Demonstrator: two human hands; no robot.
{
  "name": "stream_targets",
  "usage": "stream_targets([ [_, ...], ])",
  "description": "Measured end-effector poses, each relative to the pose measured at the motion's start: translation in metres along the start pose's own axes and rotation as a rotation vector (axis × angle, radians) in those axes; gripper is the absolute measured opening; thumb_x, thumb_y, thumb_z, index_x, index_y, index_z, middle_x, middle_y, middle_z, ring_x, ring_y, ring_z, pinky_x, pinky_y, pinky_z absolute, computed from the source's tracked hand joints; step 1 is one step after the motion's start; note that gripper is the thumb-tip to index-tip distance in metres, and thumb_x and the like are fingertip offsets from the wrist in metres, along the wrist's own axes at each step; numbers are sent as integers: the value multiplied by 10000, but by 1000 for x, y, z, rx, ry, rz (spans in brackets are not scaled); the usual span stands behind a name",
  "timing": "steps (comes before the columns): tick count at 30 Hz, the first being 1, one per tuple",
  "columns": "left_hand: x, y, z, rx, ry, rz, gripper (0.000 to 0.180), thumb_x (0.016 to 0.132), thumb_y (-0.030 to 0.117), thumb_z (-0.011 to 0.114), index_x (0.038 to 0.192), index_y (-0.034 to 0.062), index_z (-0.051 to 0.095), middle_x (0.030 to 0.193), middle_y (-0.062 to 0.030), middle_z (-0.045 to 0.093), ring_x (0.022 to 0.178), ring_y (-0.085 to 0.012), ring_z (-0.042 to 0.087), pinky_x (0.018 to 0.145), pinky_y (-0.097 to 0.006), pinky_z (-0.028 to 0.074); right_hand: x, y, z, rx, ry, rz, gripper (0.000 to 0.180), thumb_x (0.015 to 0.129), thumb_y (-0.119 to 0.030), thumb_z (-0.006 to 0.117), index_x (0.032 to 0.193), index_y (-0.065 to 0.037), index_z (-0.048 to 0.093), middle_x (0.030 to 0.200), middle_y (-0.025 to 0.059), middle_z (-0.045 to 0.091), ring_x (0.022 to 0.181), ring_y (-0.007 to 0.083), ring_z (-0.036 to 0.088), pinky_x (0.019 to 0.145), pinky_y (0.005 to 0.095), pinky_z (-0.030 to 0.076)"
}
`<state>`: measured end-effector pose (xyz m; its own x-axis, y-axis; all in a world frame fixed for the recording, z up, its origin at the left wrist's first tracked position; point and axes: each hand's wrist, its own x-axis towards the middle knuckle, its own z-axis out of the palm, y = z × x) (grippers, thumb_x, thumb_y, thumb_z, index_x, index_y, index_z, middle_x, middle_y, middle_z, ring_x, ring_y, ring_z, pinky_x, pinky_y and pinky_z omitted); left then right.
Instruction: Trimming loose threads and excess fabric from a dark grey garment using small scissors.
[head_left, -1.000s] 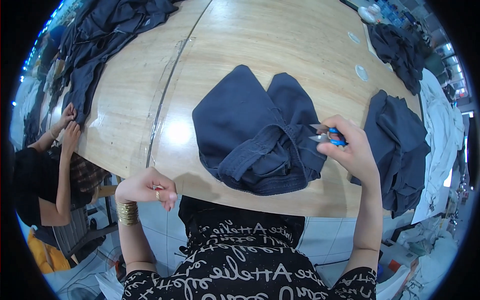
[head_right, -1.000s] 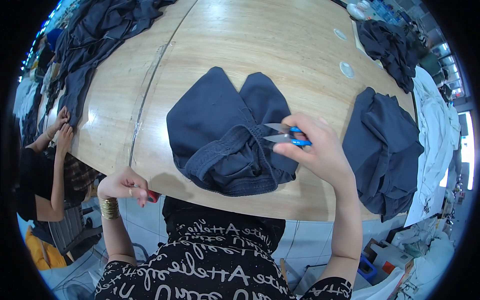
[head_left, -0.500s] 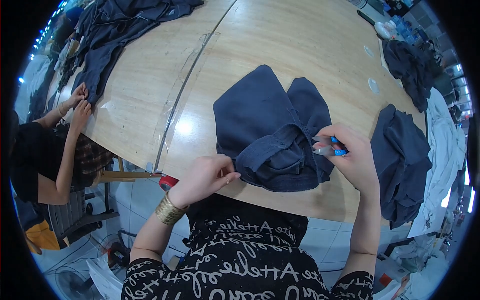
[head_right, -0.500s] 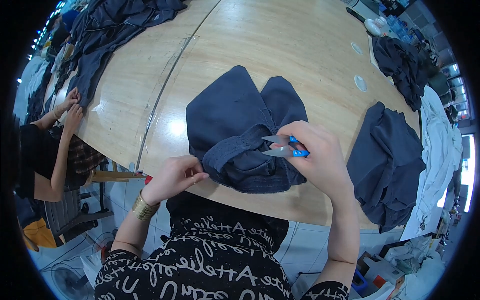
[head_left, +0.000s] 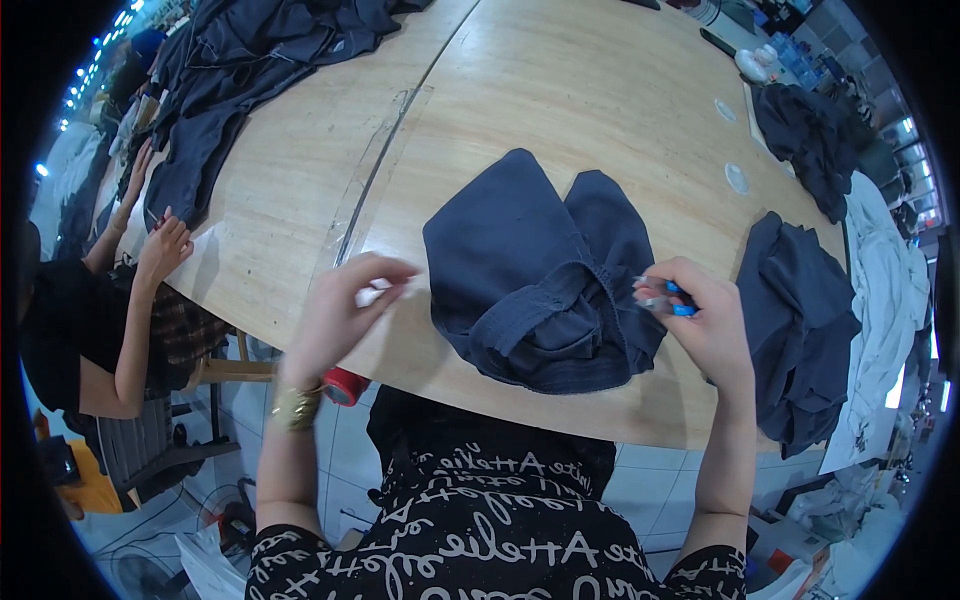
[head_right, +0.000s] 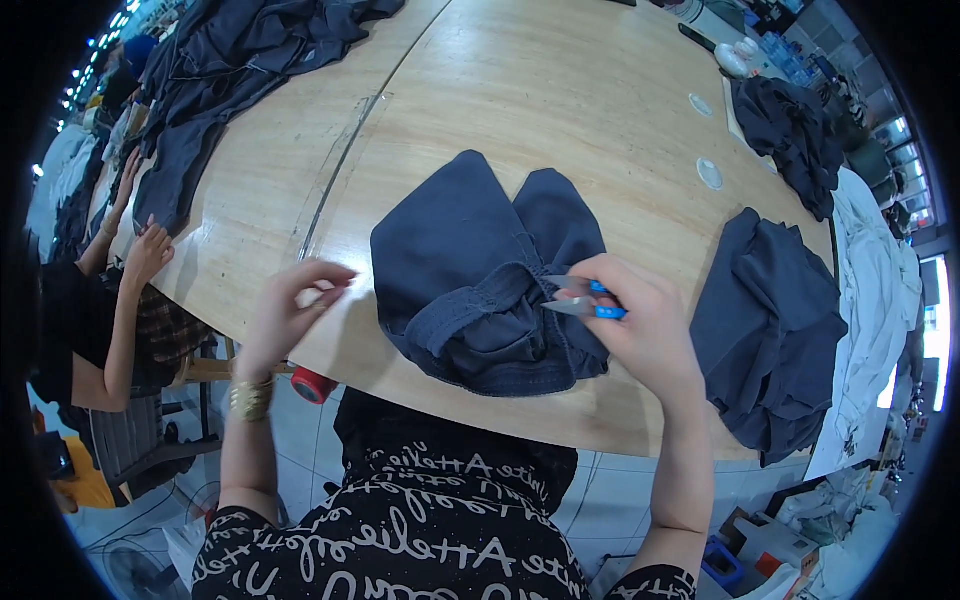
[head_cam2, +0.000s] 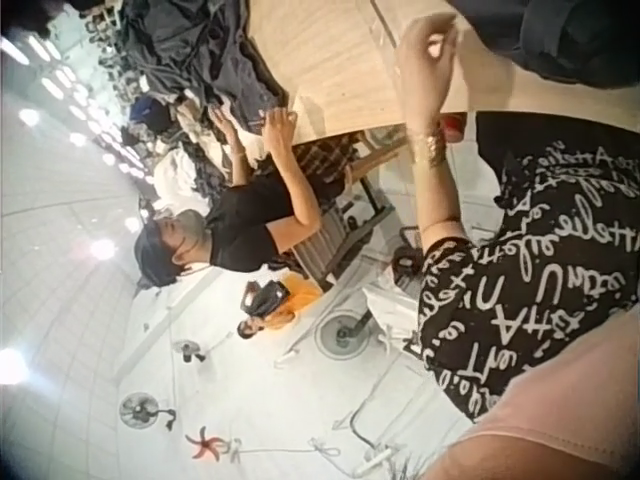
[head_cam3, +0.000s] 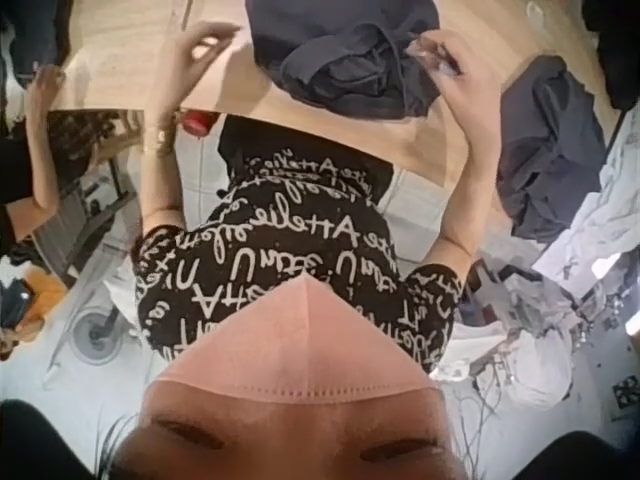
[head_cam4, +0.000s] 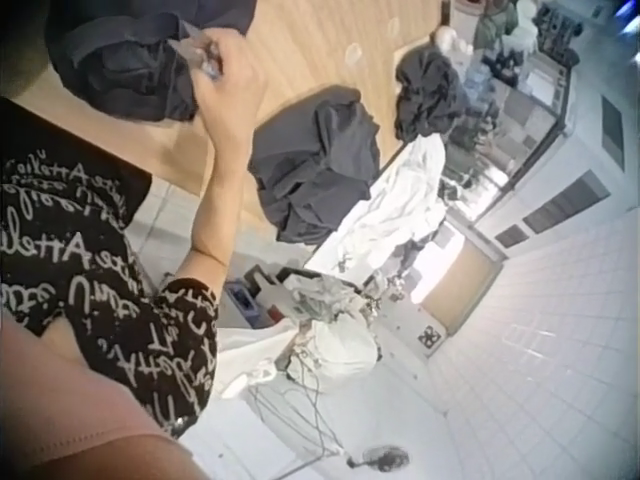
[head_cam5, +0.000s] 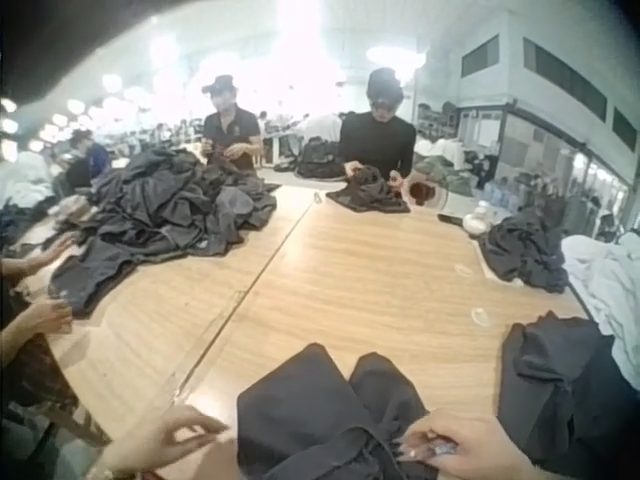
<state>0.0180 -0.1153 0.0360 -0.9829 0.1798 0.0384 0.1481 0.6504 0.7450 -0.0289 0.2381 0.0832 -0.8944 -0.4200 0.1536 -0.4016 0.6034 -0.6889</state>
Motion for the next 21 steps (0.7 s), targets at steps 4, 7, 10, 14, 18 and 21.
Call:
stream_targets([
  [4,50,10,61,-2,112,199,197,795,90,714,983,49,673,951,-88,643,855,-237,635,764,-314,504,5,-13,2,-50,-37,-32,198,723,48,643,906,-22,611,791,64,643,722,171,632,660,255,471],
  [7,68,-18,82,97,129,351,178,771,99,734,916,37,652,933,-98,639,822,-286,620,761,-355,500,-4,-11,-2,-41,-15,-5,189,727,42,649,901,-20,613,788,63,645,722,172,630,658,256,473],
  [10,72,-31,83,94,35,289,154,799,123,722,899,36,641,849,-80,649,794,-252,627,744,-330,501,-21,9,-8,-27,11,79,149,758,14,674,898,-7,626,806,59,676,741,139,649,675,236,480],
  [14,91,-17,76,-234,28,-53,137,848,137,698,890,21,638,746,-32,659,767,-137,634,702,-259,496,-31,26,0,57,96,169,114,798,-39,701,879,-4,629,801,54,675,737,98,623,665,230,469],
  [18,115,0,88,-354,-52,-30,141,872,135,680,893,3,635,816,-26,668,784,-82,614,683,-228,484,-25,22,17,122,101,222,120,807,-30,695,897,1,620,804,48,655,748,92,595,689,230,459],
  [21,134,13,113,-334,-131,136,104,841,105,691,876,20,644,912,-50,679,847,-138,634,745,-269,495,-18,21,25,130,97,176,128,801,-18,697,896,2,614,809,43,646,751,91,586,692,233,456],
])
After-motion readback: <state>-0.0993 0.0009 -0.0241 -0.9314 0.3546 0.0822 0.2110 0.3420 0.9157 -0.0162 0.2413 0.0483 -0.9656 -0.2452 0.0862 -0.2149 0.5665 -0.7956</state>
